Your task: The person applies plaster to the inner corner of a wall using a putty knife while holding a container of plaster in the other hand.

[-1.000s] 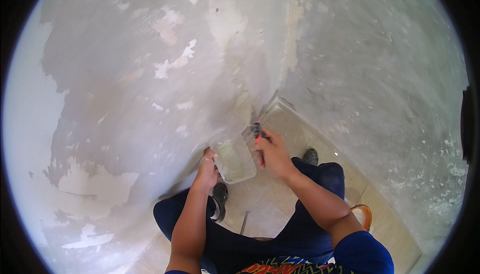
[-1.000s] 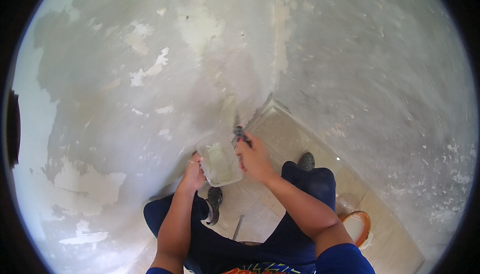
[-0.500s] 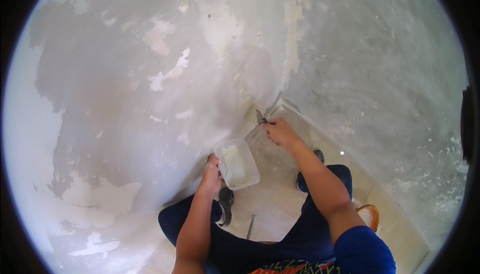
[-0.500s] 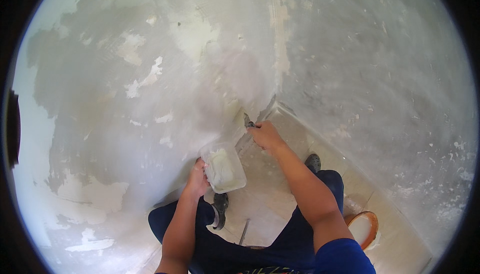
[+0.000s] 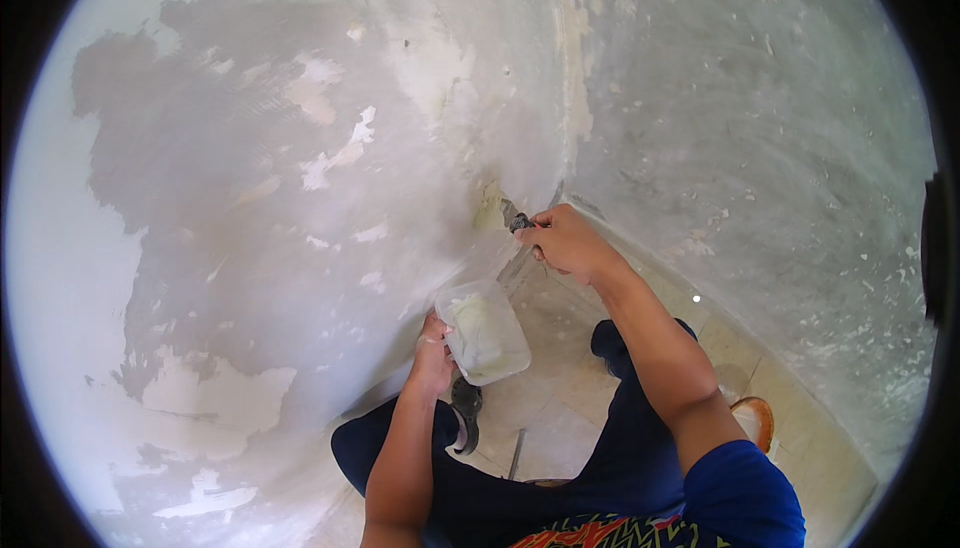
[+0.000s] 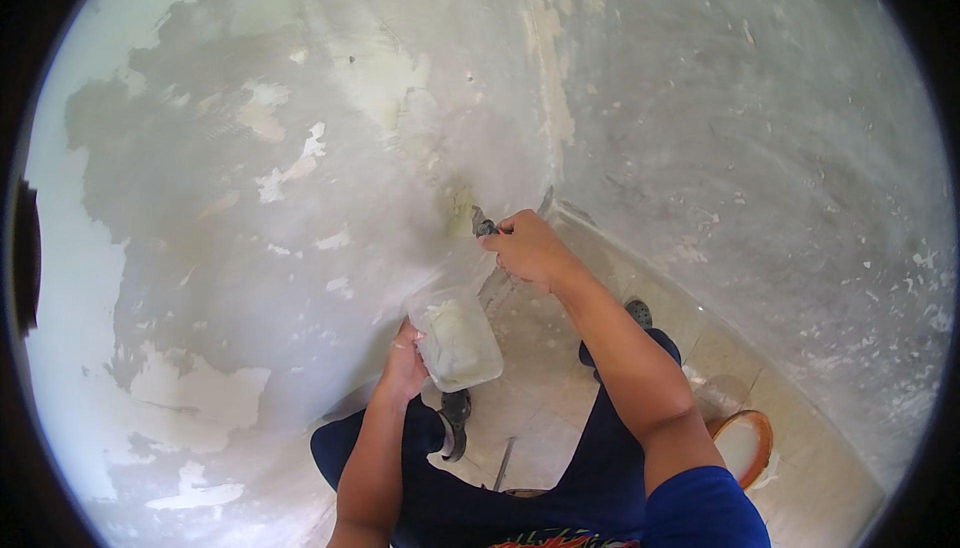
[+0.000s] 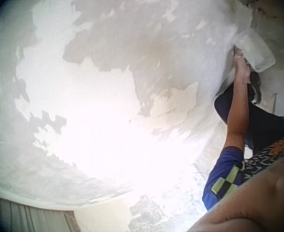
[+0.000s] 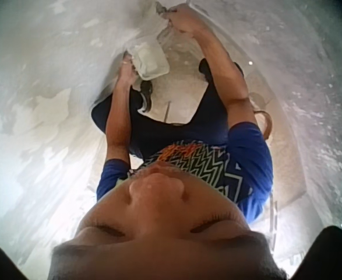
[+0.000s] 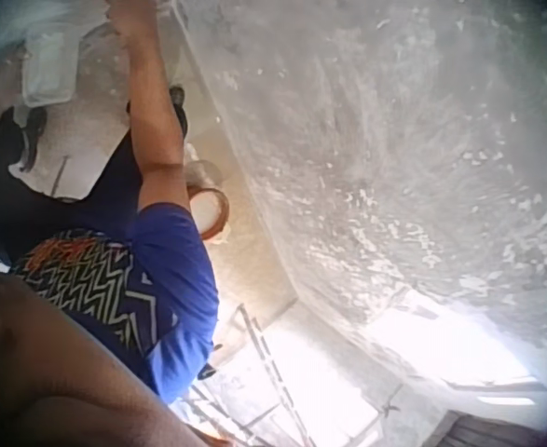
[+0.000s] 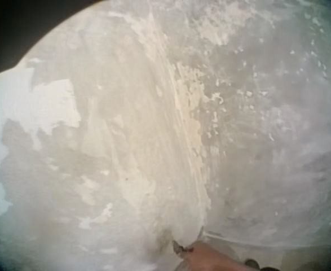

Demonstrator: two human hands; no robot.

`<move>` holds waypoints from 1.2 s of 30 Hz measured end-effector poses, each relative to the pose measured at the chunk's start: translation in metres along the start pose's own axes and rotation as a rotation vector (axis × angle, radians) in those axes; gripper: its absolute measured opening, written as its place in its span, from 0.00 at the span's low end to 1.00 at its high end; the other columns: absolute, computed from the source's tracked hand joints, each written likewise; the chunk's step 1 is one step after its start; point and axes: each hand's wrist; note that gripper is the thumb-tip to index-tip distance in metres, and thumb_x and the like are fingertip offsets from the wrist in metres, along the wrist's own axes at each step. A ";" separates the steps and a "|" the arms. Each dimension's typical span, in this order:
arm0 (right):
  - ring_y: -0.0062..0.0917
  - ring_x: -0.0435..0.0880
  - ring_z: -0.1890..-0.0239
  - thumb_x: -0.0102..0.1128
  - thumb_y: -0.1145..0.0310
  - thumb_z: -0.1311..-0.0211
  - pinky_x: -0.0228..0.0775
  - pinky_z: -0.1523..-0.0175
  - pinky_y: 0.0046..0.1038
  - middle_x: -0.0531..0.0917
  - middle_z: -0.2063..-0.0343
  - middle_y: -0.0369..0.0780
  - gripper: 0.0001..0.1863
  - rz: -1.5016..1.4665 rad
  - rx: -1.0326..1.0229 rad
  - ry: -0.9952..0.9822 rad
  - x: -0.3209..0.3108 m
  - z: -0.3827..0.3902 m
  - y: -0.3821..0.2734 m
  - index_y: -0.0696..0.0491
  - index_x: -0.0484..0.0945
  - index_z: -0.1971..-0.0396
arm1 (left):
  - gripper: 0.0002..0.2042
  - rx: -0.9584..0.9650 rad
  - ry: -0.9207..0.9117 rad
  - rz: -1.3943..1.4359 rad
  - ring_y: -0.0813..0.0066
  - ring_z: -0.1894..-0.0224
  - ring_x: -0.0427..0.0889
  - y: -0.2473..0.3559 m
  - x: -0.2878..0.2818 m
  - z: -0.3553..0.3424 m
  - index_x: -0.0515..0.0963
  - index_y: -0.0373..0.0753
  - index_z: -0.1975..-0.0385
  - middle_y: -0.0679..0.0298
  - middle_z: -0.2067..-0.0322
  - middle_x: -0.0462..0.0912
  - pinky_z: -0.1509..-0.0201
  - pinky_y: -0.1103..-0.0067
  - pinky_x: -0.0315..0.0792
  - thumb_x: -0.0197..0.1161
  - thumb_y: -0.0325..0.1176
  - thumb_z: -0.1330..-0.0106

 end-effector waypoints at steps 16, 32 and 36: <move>0.13 0.70 0.77 0.65 0.69 0.33 0.60 0.72 0.22 0.75 0.78 0.29 0.10 0.043 -0.282 0.099 -0.018 0.049 0.018 0.57 0.86 0.56 | 0.31 0.049 0.042 0.090 0.57 0.29 0.73 0.005 0.010 -0.004 0.64 0.44 0.27 0.58 0.32 0.73 0.27 0.56 0.70 0.51 0.39 0.33; 0.36 0.82 0.63 0.70 0.80 0.54 0.77 0.60 0.37 0.78 0.65 0.39 0.30 1.066 -0.810 0.304 -0.003 0.091 0.059 0.43 0.87 0.46 | 0.35 0.189 -0.088 0.125 0.56 0.39 0.77 0.007 0.035 -0.008 0.55 0.48 0.23 0.57 0.36 0.73 0.40 0.57 0.75 0.54 0.43 0.31; 0.37 0.83 0.62 0.68 0.79 0.50 0.78 0.61 0.37 0.76 0.61 0.41 0.30 1.210 -0.758 0.378 0.010 0.081 0.075 0.45 0.85 0.43 | 0.36 0.190 -0.078 0.067 0.60 0.44 0.79 0.005 0.050 -0.016 0.56 0.47 0.23 0.57 0.41 0.76 0.47 0.61 0.76 0.57 0.43 0.32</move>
Point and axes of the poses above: each hand's wrist, its own z-axis away from the middle knuckle, its own x-axis out of the palm, y = z × x
